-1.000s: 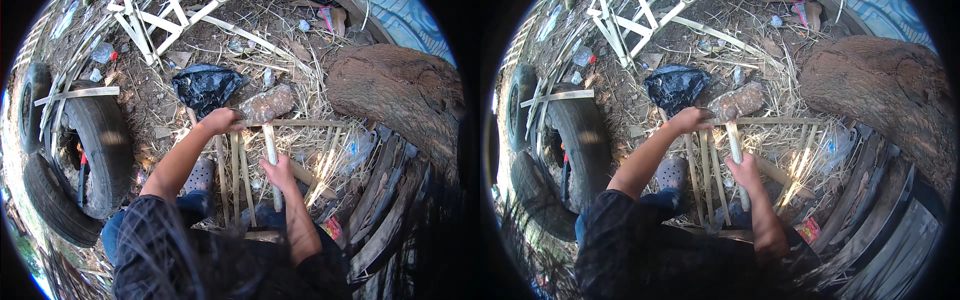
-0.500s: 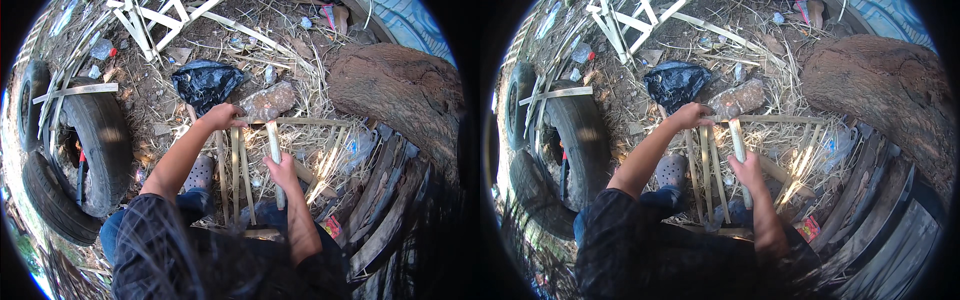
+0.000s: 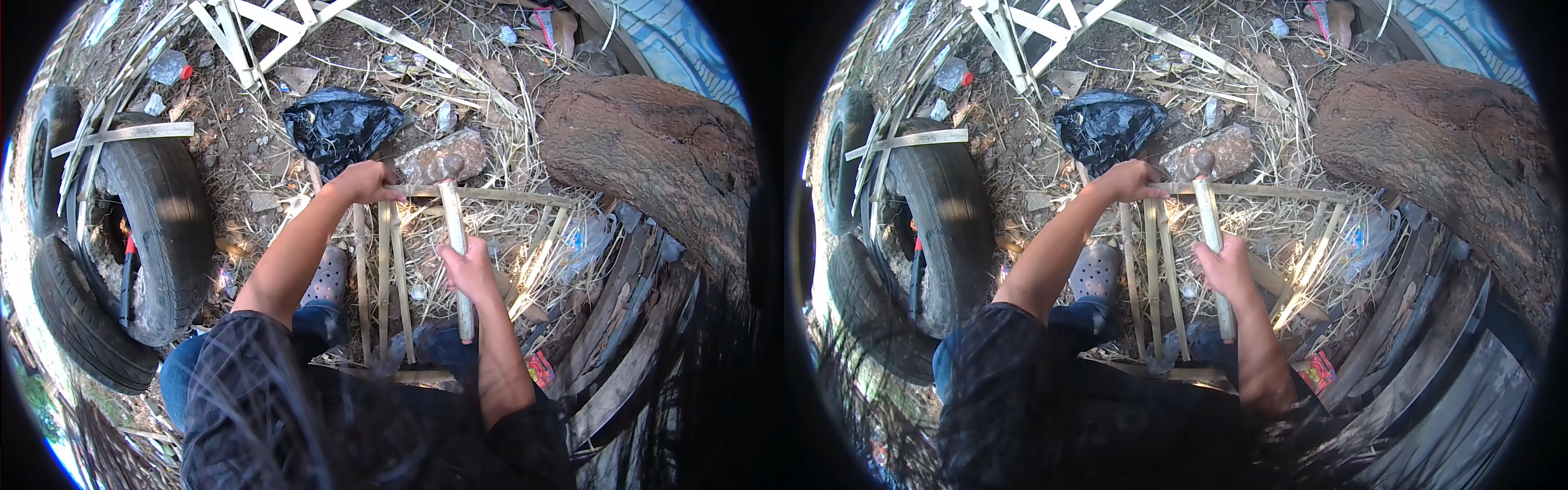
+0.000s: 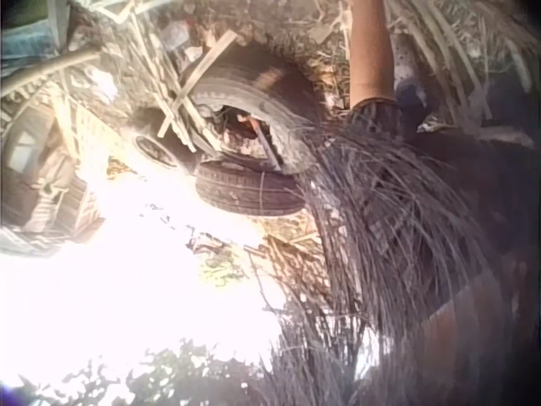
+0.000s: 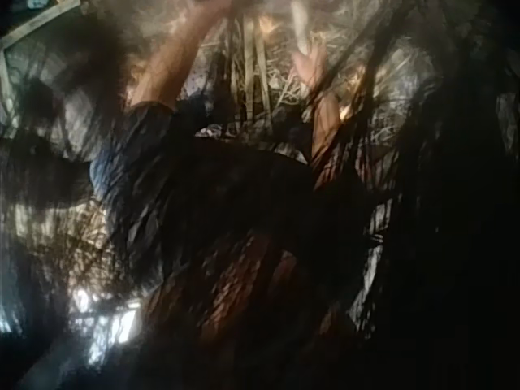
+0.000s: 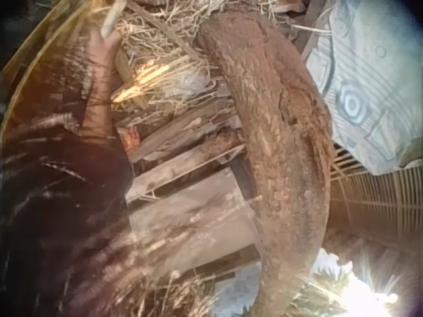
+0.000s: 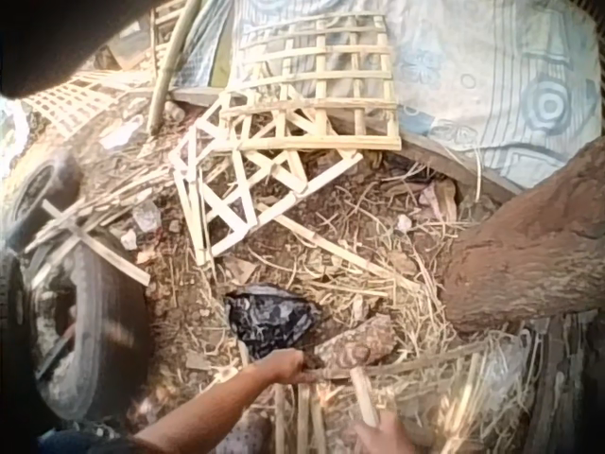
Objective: The person assembles a small bamboo structure by hammering nails through cross-members into upright bamboo slats, then uses a large blade to split a new length of bamboo.
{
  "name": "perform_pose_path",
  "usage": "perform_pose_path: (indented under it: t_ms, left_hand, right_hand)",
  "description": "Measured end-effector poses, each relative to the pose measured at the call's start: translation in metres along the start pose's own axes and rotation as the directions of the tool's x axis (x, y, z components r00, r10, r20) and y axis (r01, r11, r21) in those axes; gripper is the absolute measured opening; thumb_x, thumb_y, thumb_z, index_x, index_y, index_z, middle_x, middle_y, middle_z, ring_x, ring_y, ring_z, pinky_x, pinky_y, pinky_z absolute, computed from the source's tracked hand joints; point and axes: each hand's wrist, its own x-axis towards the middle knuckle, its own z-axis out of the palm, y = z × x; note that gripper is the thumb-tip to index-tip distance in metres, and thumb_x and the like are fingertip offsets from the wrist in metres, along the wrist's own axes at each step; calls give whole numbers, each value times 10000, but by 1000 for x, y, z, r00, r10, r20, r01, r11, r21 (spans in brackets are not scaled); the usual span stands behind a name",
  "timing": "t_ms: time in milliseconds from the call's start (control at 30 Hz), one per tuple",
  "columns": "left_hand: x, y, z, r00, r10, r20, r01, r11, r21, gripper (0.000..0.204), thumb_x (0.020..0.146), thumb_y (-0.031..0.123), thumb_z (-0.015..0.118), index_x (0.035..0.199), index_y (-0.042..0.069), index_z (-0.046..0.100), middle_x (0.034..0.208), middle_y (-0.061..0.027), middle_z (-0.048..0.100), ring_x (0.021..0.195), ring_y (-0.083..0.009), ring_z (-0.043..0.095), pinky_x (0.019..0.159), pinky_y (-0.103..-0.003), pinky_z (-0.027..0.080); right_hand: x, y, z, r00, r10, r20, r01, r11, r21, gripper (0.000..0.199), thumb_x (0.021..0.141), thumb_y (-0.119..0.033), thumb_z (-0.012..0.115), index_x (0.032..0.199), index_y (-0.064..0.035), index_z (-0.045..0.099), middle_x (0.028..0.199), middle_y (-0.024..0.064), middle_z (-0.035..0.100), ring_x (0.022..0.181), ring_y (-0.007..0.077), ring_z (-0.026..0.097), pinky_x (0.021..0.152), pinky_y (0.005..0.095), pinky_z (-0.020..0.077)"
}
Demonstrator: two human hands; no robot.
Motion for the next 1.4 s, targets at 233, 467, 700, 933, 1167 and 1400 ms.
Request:
perform_pose_path:
  t_ms: [233,467,700,933,1167,1400]
  left_hand:
    - [1,0,1,1000,8,4,-8,1000,-23,567,774,580,700,900,27,714,796,-195,671,790,-354,654,720,-418,504]
    - [-1,-4,5,998,-57,14,57,997,-42,607,771,613,682,946,33,723,853,-202,686,843,-345,666,757,-415,509]
    - [2,-4,6,996,-86,22,87,996,-14,659,759,670,648,878,27,722,790,-185,681,793,-343,667,725,-418,510]
    - [3,-4,7,997,-72,20,72,997,-27,663,753,680,647,856,29,720,760,-183,670,772,-344,662,704,-424,509]
    - [1,-2,4,996,-84,13,85,996,-16,665,737,686,655,857,36,725,750,-184,667,770,-344,663,703,-419,510]
    - [2,-4,3,997,-77,-2,77,997,-23,657,735,687,658,849,43,730,767,-172,678,786,-338,667,711,-417,512]
  right_hand:
    - [3,12,-4,997,-77,30,81,986,-143,174,861,-135,636,771,4,584,521,16,519,398,112,504,380,296,390]
    - [0,5,3,999,33,6,-33,999,-31,182,868,-146,642,777,2,591,543,8,529,420,89,508,386,276,389]
    - [7,4,7,997,67,42,-61,990,-123,206,879,-154,650,764,6,589,520,22,525,388,110,511,366,292,397]
    - [2,-5,3,993,115,27,-111,985,-136,228,879,-153,627,730,11,573,520,42,539,391,124,528,367,298,405]
    - [3,5,6,996,-82,-42,70,967,-246,278,824,-168,641,662,43,562,517,86,550,457,178,579,450,357,438]
    - [-10,-18,11,979,-192,-74,153,918,-365,257,801,-170,637,681,48,577,542,164,567,489,262,590,513,395,455]
